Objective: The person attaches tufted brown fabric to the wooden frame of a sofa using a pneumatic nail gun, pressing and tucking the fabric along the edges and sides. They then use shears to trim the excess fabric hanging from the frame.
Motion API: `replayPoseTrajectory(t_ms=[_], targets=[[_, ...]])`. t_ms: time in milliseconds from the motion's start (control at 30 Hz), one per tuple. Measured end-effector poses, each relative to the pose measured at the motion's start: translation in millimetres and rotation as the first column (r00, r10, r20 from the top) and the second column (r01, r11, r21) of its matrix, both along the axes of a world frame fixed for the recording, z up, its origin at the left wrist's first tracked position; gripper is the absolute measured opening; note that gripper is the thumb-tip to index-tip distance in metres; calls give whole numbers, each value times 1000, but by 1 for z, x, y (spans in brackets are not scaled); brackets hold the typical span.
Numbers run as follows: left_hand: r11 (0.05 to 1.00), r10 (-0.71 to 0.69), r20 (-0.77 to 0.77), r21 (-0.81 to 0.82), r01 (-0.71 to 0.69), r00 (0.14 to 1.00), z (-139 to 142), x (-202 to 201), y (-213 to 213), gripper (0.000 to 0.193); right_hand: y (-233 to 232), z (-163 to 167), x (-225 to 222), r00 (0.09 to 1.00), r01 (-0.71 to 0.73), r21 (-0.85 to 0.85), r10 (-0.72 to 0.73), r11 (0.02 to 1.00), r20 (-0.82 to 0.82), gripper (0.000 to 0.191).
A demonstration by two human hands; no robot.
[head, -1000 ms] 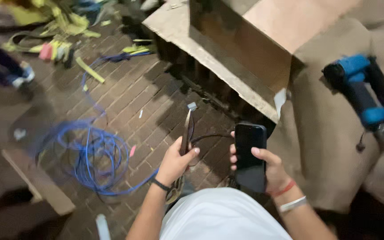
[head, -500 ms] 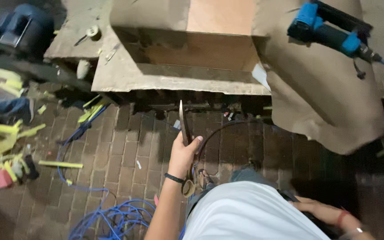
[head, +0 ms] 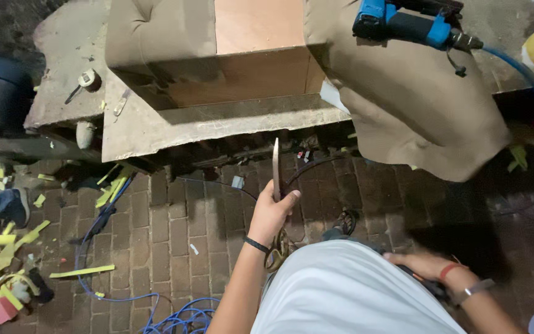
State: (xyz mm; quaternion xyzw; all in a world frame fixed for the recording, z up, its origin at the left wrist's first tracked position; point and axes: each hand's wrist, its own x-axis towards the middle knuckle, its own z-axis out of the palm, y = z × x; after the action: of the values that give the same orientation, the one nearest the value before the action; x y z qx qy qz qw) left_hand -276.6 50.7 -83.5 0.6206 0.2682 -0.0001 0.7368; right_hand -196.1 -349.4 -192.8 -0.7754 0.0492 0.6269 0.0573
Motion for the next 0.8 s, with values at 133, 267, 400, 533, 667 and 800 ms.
replayPoseTrajectory(t_ms=[133, 267, 400, 533, 667, 800], targets=[[999, -23, 55, 36, 21, 998, 1, 3, -2, 19, 3, 14, 6, 999, 34, 17, -35, 999, 11, 88], [999, -44, -7, -12, 44, 999, -5, 7, -10, 19, 4, 30, 1, 980, 200, 93, -200, 975, -9, 81], [988, -59, 93, -134, 71, 994, -12, 17, -27, 19, 7, 53, -10, 911, -171, 178, 87, 969, 404, 64], [905, -32, -95, -425, -12, 995, -12, 40, -53, 20, 51, 68, -2, 804, -35, 677, -381, 735, 456, 27], [915, 130, -26, -381, -130, 991, -15, 83, -103, 17, 97, 79, -4, 853, 113, 904, -507, 412, 125, 26], [950, 261, 151, -215, -226, 954, -28, 111, -146, 14, 98, 93, -6, 779, 66, 880, -575, 470, 248, 29]])
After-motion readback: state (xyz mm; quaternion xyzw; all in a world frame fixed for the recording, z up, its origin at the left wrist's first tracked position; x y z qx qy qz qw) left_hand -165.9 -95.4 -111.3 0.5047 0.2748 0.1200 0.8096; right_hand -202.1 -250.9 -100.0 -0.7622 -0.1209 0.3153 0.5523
